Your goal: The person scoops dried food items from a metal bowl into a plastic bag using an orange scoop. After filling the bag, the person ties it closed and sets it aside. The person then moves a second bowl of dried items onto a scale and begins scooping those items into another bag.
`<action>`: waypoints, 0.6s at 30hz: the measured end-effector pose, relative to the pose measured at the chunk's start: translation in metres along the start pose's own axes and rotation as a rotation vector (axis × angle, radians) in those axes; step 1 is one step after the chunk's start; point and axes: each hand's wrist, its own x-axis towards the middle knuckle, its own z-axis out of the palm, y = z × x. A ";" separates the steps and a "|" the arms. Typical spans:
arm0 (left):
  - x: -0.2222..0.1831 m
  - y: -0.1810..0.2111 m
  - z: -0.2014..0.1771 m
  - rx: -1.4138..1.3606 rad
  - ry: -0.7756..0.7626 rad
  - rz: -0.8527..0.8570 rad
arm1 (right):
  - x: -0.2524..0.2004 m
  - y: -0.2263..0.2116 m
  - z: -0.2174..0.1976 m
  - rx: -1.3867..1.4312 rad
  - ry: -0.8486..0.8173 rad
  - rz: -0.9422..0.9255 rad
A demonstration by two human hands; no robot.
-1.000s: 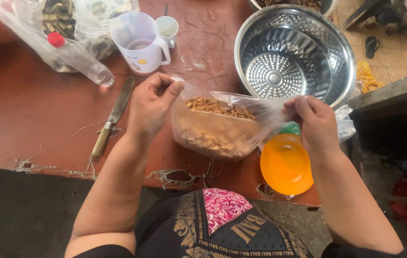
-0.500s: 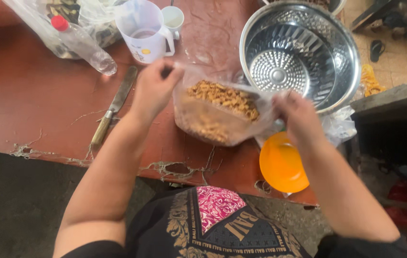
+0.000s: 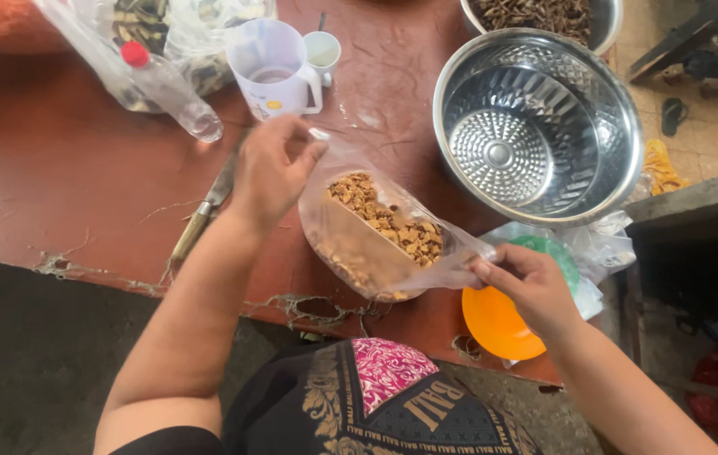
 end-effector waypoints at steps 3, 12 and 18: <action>-0.024 0.019 0.001 0.230 0.255 0.168 | -0.008 0.003 -0.010 -0.056 -0.044 0.067; -0.065 0.024 0.052 0.476 -0.417 0.465 | -0.004 0.000 -0.025 -0.213 -0.148 0.029; -0.066 0.018 0.048 0.103 -0.358 0.326 | -0.006 -0.005 -0.025 -0.191 -0.056 0.127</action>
